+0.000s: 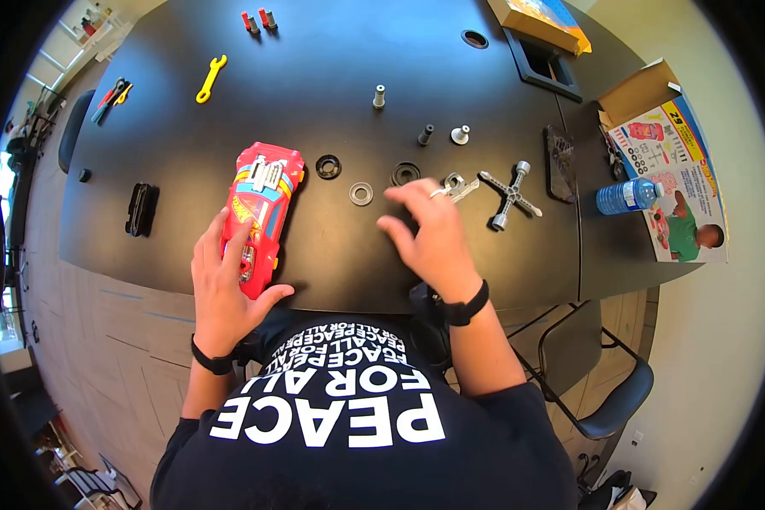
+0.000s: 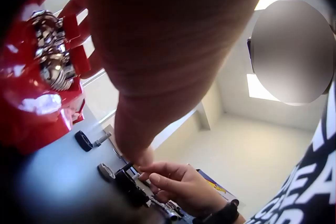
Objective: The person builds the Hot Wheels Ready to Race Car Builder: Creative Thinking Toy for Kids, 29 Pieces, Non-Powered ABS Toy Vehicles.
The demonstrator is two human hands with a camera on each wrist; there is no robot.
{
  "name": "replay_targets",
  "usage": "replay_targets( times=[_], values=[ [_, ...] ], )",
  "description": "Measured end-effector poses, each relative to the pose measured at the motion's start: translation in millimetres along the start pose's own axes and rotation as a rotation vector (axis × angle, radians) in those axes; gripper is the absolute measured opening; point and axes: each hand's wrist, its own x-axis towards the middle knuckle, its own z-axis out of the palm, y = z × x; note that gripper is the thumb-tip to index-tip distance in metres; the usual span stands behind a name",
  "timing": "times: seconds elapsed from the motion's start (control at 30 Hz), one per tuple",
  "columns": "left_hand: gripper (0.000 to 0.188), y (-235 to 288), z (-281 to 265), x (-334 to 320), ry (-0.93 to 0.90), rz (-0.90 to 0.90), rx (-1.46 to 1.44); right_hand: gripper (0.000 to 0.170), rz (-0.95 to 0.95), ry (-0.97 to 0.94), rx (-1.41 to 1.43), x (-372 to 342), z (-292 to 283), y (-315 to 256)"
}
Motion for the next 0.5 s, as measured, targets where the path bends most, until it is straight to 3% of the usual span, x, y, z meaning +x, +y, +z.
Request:
replay_targets(
  times=[0.07,0.23,0.5],
  values=[
    [0.109,-9.8,4.6,-1.2,0.000,-0.010,0.038,0.044,0.012,0.121,-0.208,8.3,-4.5,7.6],
    [0.115,-31.3,2.0,-2.7,-0.042,-0.092,-0.078,0.059,0.018,0.079,-0.277,19.3,-4.3,39.7],
    [0.107,-52.2,-7.9,2.2,-0.032,-0.077,-0.203,0.053,-0.001,0.083,-0.197,25.4,11.5,43.1]
  ],
)
